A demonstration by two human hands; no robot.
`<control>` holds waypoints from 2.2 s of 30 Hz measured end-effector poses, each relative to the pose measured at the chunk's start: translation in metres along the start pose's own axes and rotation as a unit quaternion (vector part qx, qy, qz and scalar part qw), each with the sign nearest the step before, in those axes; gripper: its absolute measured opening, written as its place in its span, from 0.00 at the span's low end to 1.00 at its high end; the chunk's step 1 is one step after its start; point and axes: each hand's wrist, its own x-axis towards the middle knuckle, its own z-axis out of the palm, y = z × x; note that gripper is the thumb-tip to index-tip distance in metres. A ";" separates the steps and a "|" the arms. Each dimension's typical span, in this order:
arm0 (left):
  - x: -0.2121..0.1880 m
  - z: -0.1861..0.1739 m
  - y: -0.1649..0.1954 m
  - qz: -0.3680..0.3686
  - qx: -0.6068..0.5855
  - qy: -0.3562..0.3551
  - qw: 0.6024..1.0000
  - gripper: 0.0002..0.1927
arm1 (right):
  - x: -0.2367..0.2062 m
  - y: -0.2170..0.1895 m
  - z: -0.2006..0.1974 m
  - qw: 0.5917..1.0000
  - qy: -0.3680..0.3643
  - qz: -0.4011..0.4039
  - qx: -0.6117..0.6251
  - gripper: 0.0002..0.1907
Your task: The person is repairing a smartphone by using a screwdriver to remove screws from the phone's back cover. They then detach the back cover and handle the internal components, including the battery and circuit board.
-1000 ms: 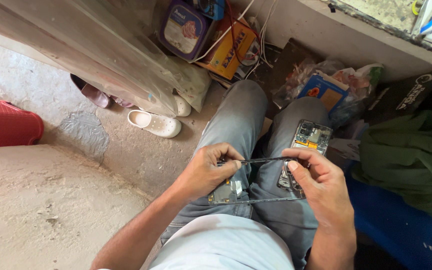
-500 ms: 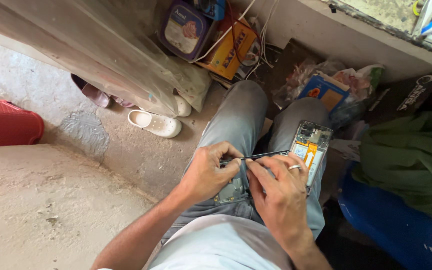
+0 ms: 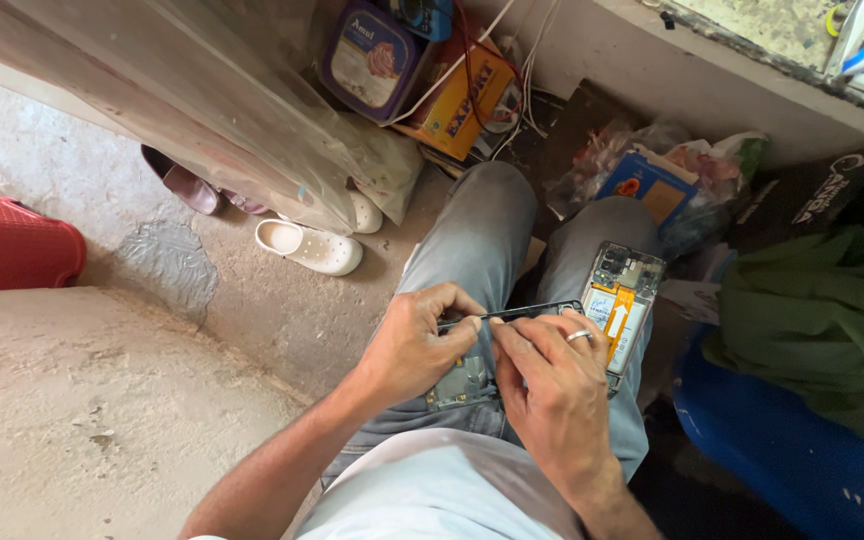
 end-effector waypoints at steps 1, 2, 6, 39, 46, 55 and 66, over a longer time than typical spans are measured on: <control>0.000 0.000 0.000 -0.004 -0.003 -0.001 1.000 0.08 | 0.000 0.000 0.000 1.000 -0.001 -0.002 0.003 0.13; -0.001 0.000 0.000 -0.009 -0.006 -0.001 1.000 0.08 | 0.000 0.000 0.000 1.000 -0.002 -0.003 0.006 0.14; 0.000 0.001 -0.001 -0.013 0.010 -0.001 1.000 0.08 | -0.002 0.000 0.001 1.000 -0.005 -0.004 0.019 0.14; -0.015 0.002 0.005 0.004 -0.007 -0.006 1.000 0.09 | 0.013 0.020 -0.005 0.996 -0.055 0.035 0.066 0.11; -0.016 0.005 0.005 0.027 0.007 0.005 1.000 0.08 | 0.013 0.015 -0.004 0.996 -0.045 0.049 0.061 0.08; -0.017 0.013 0.001 0.101 0.038 0.027 0.994 0.06 | 0.012 0.013 -0.003 0.995 -0.052 0.054 0.063 0.06; -0.014 0.006 0.002 -0.030 -0.030 -0.005 0.999 0.08 | 0.016 0.016 -0.006 0.992 -0.068 0.050 0.090 0.10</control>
